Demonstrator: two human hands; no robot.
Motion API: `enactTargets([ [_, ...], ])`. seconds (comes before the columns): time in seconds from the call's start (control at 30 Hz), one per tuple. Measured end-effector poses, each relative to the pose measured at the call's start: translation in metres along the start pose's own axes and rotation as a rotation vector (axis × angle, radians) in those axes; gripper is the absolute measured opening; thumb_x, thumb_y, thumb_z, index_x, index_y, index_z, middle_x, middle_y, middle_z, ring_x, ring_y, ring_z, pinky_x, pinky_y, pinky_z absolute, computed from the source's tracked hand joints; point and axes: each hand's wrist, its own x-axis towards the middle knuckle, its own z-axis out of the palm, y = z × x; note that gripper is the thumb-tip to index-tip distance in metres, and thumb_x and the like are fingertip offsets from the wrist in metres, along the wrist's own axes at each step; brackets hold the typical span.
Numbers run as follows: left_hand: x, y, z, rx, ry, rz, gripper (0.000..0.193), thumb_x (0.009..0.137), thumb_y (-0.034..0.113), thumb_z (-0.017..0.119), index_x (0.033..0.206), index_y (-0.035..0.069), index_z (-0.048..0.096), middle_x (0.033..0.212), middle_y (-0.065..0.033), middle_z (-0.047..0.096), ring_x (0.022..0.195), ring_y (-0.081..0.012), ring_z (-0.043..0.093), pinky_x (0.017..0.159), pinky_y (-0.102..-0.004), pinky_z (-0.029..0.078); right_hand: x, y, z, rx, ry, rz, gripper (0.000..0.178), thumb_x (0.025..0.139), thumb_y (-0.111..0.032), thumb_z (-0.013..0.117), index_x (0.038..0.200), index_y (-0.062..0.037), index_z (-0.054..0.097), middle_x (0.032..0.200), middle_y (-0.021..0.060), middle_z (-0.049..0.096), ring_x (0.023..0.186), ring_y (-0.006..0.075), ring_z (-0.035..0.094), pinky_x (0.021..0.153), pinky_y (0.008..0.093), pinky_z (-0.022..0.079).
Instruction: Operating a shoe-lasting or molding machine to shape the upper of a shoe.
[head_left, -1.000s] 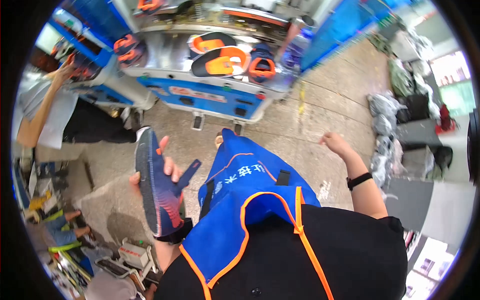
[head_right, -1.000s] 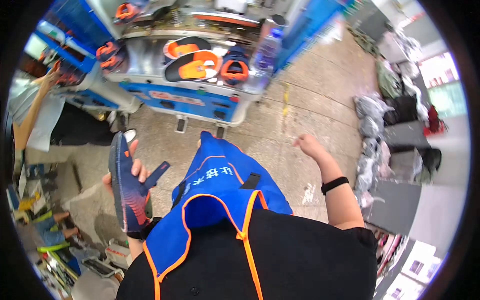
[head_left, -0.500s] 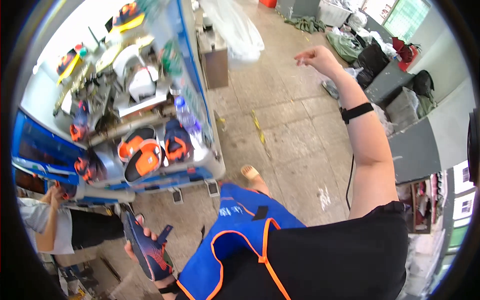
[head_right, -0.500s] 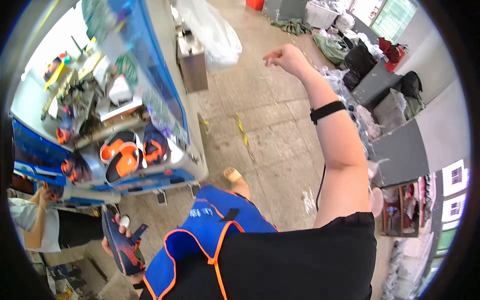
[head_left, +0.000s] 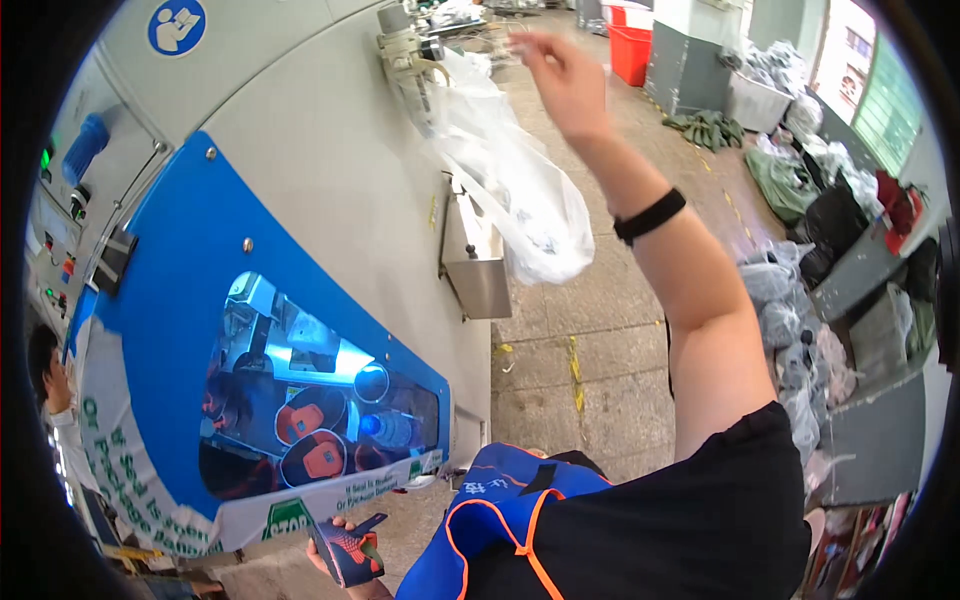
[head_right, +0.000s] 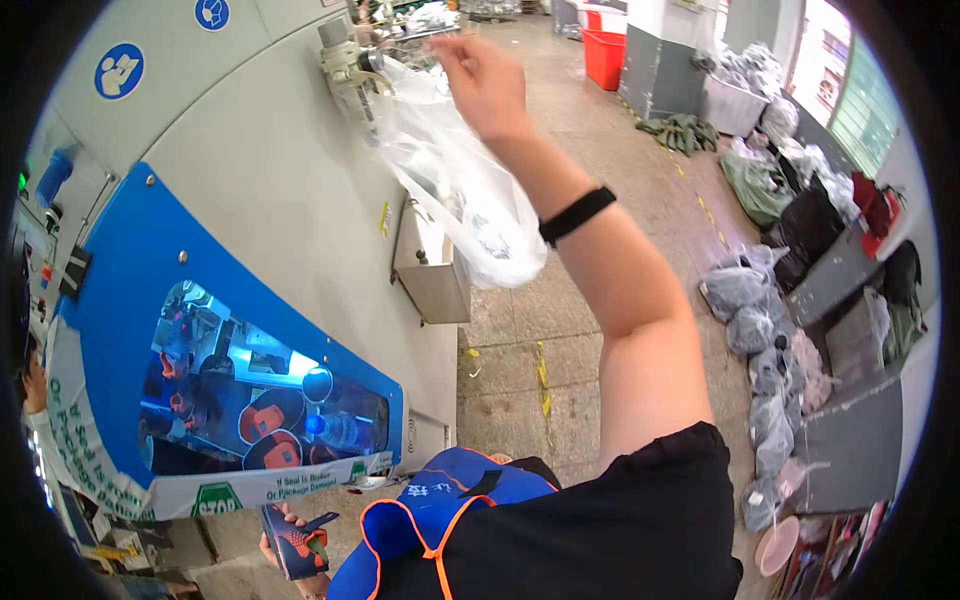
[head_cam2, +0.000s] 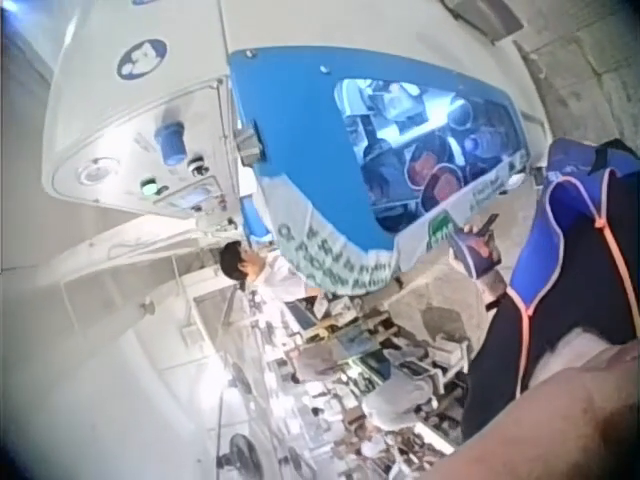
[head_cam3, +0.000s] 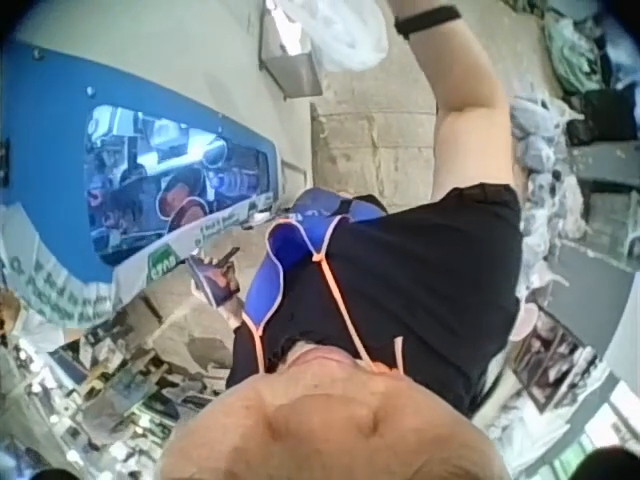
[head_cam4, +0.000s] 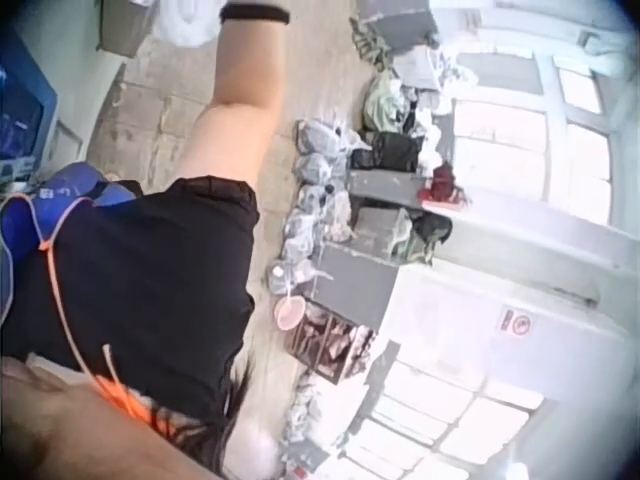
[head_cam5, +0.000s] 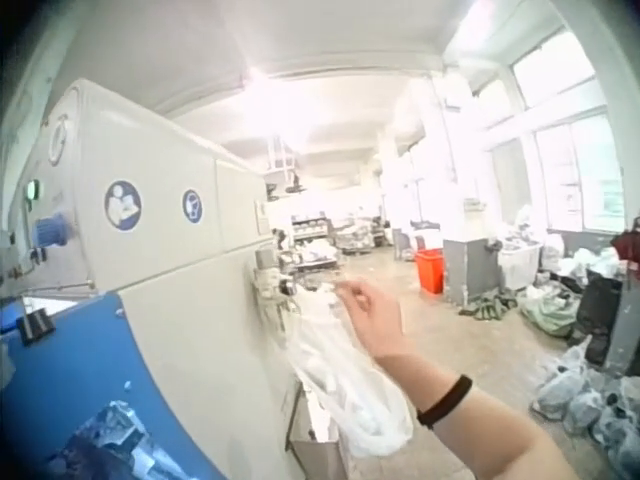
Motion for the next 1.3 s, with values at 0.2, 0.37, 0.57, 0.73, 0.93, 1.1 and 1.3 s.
enactTargets([
  [0.2,-0.033,-0.016,-0.039,0.468,0.304,0.350,0.005,0.085,-0.006,0.057,0.089,-0.002,0.056,0.062,-0.0150,0.058,0.043,-0.0216,0.057,0.035,-0.0282,0.043,-0.145,0.188,0.052,-0.523,-0.542,0.107,0.024,0.090,-0.013,0.060,0.111,-0.0040,0.068,0.106,0.0173,0.068,0.096,0.0376,0.065,0.080,0.0452,0.053],
  [0.37,-0.042,-0.018,0.012,0.443,0.410,0.193,0.016,0.089,0.017,0.056,0.089,0.002,0.056,0.067,-0.0201,0.062,0.045,-0.0223,0.053,0.037,-0.0304,0.037,-0.196,0.286,0.034,-0.817,-1.385,0.738,0.034,0.083,-0.011,0.058,0.113,-0.0015,0.070,0.131,0.0200,0.060,0.124,0.0351,0.056,0.102,0.0438,0.045],
  [0.57,-0.037,-0.030,0.037,0.366,0.471,0.201,0.029,0.089,0.027,0.055,0.098,0.000,0.055,0.075,-0.0196,0.061,0.056,-0.0251,0.056,0.046,-0.0351,0.042,-0.212,0.298,0.008,-0.872,-1.557,0.706,0.037,0.082,-0.010,0.056,0.115,-0.0052,0.070,0.129,0.0214,0.061,0.118,0.0347,0.060,0.099,0.0437,0.047],
  [0.73,-0.056,-0.039,0.048,0.300,0.547,0.212,0.041,0.089,0.036,0.053,0.105,-0.001,0.053,0.082,-0.0192,0.061,0.066,-0.0274,0.058,0.054,-0.0390,0.046,-0.123,0.193,0.053,-0.794,-1.438,0.608,0.032,0.084,0.000,0.051,0.112,-0.0006,0.067,0.097,0.0216,0.070,0.083,0.0319,0.071,0.061,0.0397,0.057],
  [0.93,-0.049,-0.041,0.041,0.208,0.526,0.165,0.055,0.089,0.046,0.051,0.114,-0.003,0.052,0.090,-0.0187,0.061,0.077,-0.0302,0.060,0.063,-0.0436,0.050,-0.091,0.187,0.022,-0.670,-1.244,0.621,0.040,0.083,-0.008,0.067,0.122,-0.0059,0.062,0.106,0.0180,0.068,0.086,0.0313,0.070,0.055,0.0379,0.057],
  [1.1,-0.065,-0.033,0.009,0.159,0.533,0.169,0.059,0.088,0.052,0.050,0.109,-0.003,0.055,0.090,-0.0171,0.062,0.081,-0.0292,0.061,0.066,-0.0415,0.051,-0.089,0.128,0.022,-0.447,-1.070,0.817,0.041,0.085,-0.022,0.072,0.121,-0.0039,0.063,0.111,0.0142,0.069,0.087,0.0238,0.069,0.067,0.0363,0.056],
  [1.3,-0.097,-0.011,-0.024,0.205,0.422,0.131,0.054,0.089,0.057,0.045,0.092,0.006,0.061,0.073,-0.0124,0.061,0.061,-0.0290,0.062,0.056,-0.0415,0.052,-0.120,0.069,-0.004,-0.277,-0.615,0.515,0.027,0.095,-0.024,0.059,0.095,0.0013,0.069,0.071,0.0094,0.069,0.057,0.0185,0.058,0.054,0.0336,0.045],
])
